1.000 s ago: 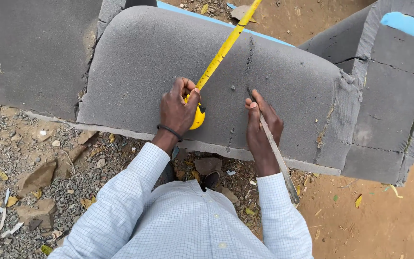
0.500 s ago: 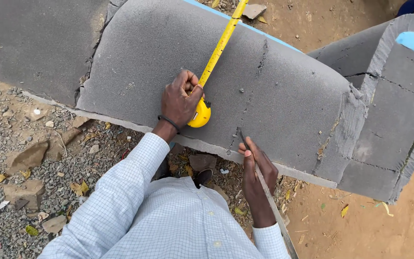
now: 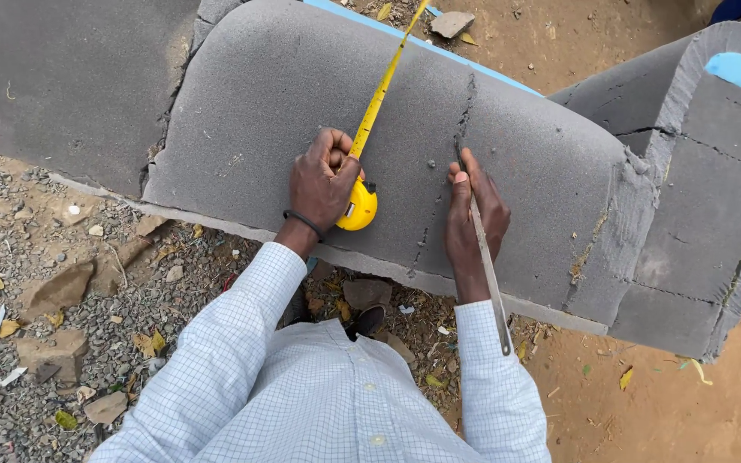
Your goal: The person measures a gray foam armrest with a yellow tape measure and marks it with a metal tool. They then cut along the marked line on the foam armrest. The person repeats the measuring and marking process on another section of the foam.
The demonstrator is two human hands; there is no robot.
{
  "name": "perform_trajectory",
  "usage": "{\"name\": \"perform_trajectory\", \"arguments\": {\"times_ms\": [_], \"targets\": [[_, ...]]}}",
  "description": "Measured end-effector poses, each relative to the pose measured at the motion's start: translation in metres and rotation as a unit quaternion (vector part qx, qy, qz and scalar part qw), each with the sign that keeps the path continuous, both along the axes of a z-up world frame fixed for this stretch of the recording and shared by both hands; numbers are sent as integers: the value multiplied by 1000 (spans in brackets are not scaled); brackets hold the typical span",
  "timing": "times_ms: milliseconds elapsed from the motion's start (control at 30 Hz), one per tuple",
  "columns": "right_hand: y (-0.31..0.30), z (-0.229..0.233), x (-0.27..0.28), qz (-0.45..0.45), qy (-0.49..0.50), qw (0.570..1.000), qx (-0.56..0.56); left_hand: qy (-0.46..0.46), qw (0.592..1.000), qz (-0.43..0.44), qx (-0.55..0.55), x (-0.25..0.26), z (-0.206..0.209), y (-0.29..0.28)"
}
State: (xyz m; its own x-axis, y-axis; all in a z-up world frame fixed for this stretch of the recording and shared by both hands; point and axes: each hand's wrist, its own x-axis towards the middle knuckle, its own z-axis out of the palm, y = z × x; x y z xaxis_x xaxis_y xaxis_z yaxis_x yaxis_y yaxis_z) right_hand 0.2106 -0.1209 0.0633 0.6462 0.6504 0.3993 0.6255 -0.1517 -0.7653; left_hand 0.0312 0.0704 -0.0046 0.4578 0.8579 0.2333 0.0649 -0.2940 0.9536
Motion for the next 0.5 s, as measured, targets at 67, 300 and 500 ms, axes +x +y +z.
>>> {"name": "perform_trajectory", "arguments": {"times_ms": [67,300,500], "targets": [[-29,5,-36,-4,19,1000,-19,-1,1000,2,-5,-1,1,-2],[-77,23,-84,5,50,996,-80,19,1000,-1,16,1,1,-1],[-3,6,11,5,-52,999,3,13,999,-10,29,-2,-1,0]]}}
